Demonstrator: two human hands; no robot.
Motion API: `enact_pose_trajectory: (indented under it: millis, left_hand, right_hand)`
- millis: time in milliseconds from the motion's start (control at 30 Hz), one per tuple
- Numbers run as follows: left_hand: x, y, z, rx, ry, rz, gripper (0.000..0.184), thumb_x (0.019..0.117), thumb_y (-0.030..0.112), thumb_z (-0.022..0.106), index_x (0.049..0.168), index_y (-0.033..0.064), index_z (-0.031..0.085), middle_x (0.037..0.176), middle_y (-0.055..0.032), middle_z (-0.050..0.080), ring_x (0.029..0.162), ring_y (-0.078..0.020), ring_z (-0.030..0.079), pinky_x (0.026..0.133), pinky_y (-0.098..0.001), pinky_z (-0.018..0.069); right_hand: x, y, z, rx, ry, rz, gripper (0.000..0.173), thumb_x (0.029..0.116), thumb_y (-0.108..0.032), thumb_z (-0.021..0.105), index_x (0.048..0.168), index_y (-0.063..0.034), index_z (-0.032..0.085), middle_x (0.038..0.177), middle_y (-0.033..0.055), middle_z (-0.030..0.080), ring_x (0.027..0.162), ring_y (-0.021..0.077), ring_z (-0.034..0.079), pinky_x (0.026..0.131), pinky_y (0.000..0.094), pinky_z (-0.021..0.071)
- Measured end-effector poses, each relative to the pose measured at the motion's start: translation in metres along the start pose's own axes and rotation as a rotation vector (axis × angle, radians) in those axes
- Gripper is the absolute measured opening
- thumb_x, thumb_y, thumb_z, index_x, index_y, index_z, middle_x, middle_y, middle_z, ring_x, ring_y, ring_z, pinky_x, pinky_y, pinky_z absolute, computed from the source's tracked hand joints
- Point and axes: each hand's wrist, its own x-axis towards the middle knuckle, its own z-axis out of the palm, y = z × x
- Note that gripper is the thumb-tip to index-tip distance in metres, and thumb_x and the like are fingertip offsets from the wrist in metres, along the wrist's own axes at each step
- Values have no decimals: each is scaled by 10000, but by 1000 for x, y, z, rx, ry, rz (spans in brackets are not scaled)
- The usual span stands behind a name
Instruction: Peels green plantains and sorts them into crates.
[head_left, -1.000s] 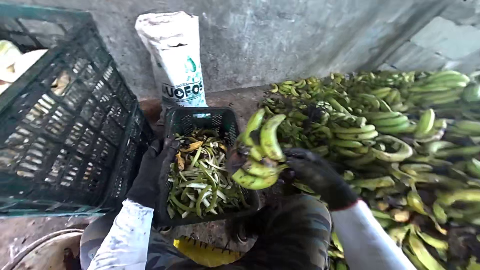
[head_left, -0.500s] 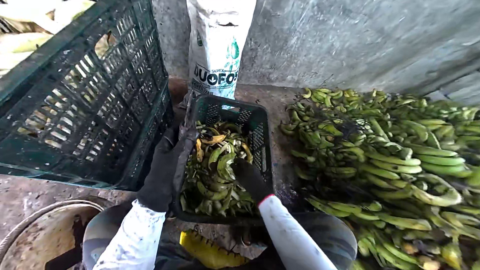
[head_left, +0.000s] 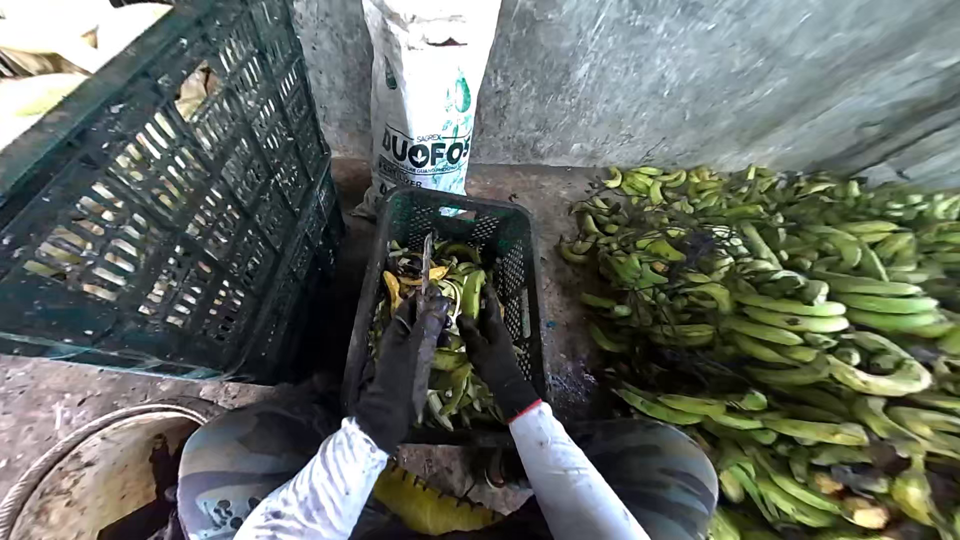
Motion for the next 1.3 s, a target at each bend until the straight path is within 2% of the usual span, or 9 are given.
enact_pose_trajectory:
  millis: [133, 233, 367, 433, 600, 733, 833, 933, 1300]
  left_hand:
    - [-10, -21, 37, -60, 50, -59, 411, 1091, 239, 476, 1448, 37, 471, 1161, -97, 647, 933, -109, 640, 763, -270, 555]
    - [-7, -42, 53, -59, 53, -6, 474, 1087, 234, 483, 1481, -21, 414, 1246, -165, 648, 1080, -171, 670, 934, -344, 579]
    - [11, -75, 54, 57, 38, 119, 551, 1058, 228, 545, 1515, -21, 363, 1269, -153, 641, 1074, -145, 670, 943, -327, 571]
    - [26, -95, 43, 71, 47, 89, 528, 1064, 253, 519, 1509, 6, 380, 1215, -129, 629, 992, -121, 644, 862, -308, 562]
    - [22, -78, 42, 100, 29, -38, 454, 1090, 263, 459, 1468, 14, 420, 1169, -117, 625, 954, -135, 643, 811, -307, 567]
    - [13, -47, 35, 164, -27, 26, 496, 1080, 337, 473, 1465, 25, 441, 1121, -100, 655, 917, -143, 664, 795, -308, 576]
    - [0, -35, 34, 179, -74, 55, 498, 1079, 390, 456, 1421, 28, 485, 1005, -64, 653, 827, -123, 648, 742, -283, 567]
    - [-18, -31, 35, 223, -173, 77, 544, 1072, 411, 425, 1459, 30, 465, 1088, -61, 664, 879, -110, 651, 768, -279, 567]
    - [-35, 11, 75, -117, -341, 198, 370, 1081, 288, 419, 1261, -1, 562, 794, -13, 653, 676, -118, 644, 628, -274, 577]
  right_hand:
    - [-6, -33, -16, 19, 245, -20, 794, 1012, -292, 595, 1635, -66, 158, 1424, 246, 553, 1189, 280, 632, 1008, 455, 521]
    - [-12, -45, -23, 357, 350, 0, 763, 984, -175, 645, 1618, -81, 231, 1448, 171, 539, 1204, 163, 613, 1013, 327, 528]
    - [-10, -49, -39, 895, 361, 153, 264, 1062, -218, 455, 1233, -66, 588, 868, 64, 640, 712, 132, 626, 654, 328, 572]
    - [-4, -42, -48, 1218, 149, 112, 450, 1055, -457, 317, 941, -151, 626, 621, 1, 590, 511, 112, 571, 515, 310, 541]
    - [6, -53, -80, 1381, -114, -132, 340, 944, -459, 629, 1140, -182, 657, 969, 68, 708, 851, 199, 705, 756, 397, 613]
    - [0, -54, -124, 779, 54, -143, 542, 988, -276, 596, 1482, -162, 406, 1224, 67, 644, 1049, 160, 666, 894, 345, 585]
    - [1, -63, -132, 434, 100, -55, 531, 965, -119, 636, 1462, -79, 454, 1168, 58, 672, 978, 92, 664, 830, 259, 568]
    - [-2, -63, -128, 500, 80, -63, 540, 950, -150, 637, 1451, -85, 447, 1139, 53, 666, 929, 91, 658, 781, 258, 567]
    - [-4, -71, -126, 461, 106, -202, 462, 965, -114, 632, 1411, -63, 521, 1063, 23, 685, 826, 52, 640, 684, 208, 540]
